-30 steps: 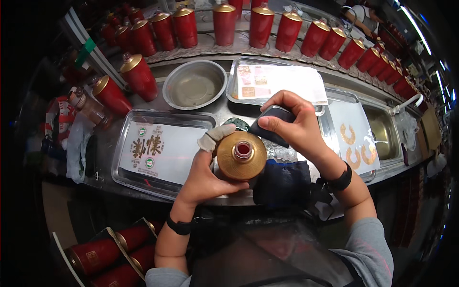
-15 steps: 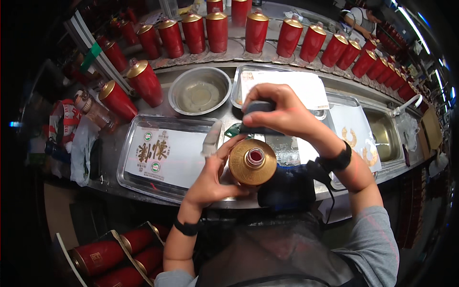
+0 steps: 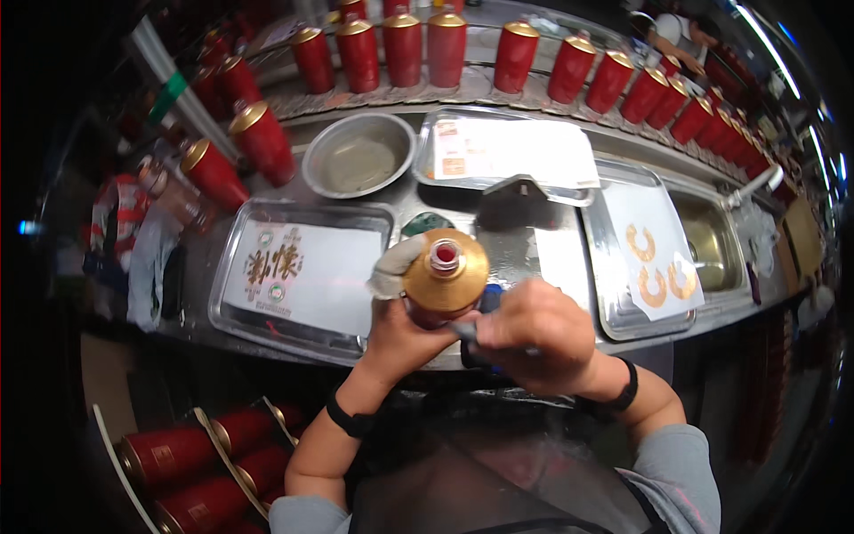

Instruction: Manually applying decorative labels and stickers to large red liquor bottles in a factory setting.

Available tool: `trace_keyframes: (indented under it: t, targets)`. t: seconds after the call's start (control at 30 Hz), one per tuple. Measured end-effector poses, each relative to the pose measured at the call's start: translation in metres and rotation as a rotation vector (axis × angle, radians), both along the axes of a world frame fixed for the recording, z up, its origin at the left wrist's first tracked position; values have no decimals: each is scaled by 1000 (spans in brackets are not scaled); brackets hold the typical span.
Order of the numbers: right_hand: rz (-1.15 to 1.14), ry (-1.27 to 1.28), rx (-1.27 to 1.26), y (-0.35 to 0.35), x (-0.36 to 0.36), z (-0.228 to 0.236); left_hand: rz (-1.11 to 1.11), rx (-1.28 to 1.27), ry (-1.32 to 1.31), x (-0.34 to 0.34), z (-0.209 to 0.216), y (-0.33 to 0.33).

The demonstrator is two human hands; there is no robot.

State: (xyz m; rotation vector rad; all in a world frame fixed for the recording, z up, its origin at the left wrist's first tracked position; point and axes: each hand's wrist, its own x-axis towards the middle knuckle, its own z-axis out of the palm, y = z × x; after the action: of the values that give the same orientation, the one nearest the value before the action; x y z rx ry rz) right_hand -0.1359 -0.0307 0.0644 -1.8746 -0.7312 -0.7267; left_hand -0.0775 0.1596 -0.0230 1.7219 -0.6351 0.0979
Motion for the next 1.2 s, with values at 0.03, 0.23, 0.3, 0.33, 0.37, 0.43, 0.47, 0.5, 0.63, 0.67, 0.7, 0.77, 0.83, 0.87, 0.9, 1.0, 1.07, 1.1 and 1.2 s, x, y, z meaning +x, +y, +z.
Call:
trace_keyframes:
  t: [0.03, 0.23, 0.3, 0.33, 0.37, 0.43, 0.47, 0.5, 0.63, 0.67, 0.7, 0.77, 0.83, 0.87, 0.9, 1.0, 1.07, 1.1, 1.2]
  targets:
    - [-112, -30, 48, 3, -1, -3, 0, -36, 69, 0, -4, -4]
    - [116, 201, -2, -14, -19, -1, 52, -14, -175, 3, 16, -18]
    - [-71, 491, 174, -36, -29, 0, 33, -26, -157, 12, 41, -23]
    - [-92, 636, 352, -49, -31, -2, 0, -146, -45, 15, 54, -27]
    - [-152, 719, 448, -63, -30, -5, -30, -252, 68, 17, 66, -32]
    - [-204, 784, 631, -87, -25, -16, -187, -221, 255, 23, 84, -42]
    - [-232, 761, 657, -96, -23, -23, -245, -184, 473, 23, 86, -55]
    - [-306, 737, 670, -104, -21, -29, -320, -232, 615, 22, 84, -66]
    - [-390, 845, 637, -117, -31, -47, -313, -42, 855, 25, 54, -112]
    - [-399, 886, 636, -120, -32, -50, -336, -87, 826, 28, 46, -115]
    - [-399, 912, 612, -120, -34, -51, -331, -78, 849, 30, 40, -117]
    - [-409, 932, 630, -123, -32, -53, -322, -44, 860, 31, 30, -120]
    - [-397, 952, 610, -123, -26, -53, -324, -14, 813, 32, 28, -120]
    - [-393, 972, 587, -122, -24, -54, -308, -1, 793, 32, 28, -120]
    - [-411, 981, 564, -121, -20, -54, -307, -11, 760, 31, 29, -121]
    - [-319, 967, 427, -116, -17, -54, -294, -37, 686, 34, 32, -123]
    - [-318, 971, 432, -112, -17, -57, -274, -25, 727, 37, 33, -124]
    - [-281, 952, 404, -110, -18, -59, -263, -4, 783, 39, 33, -124]
    - [-328, 981, 362, -107, -18, -65, -266, -38, 791, 41, 29, -125]
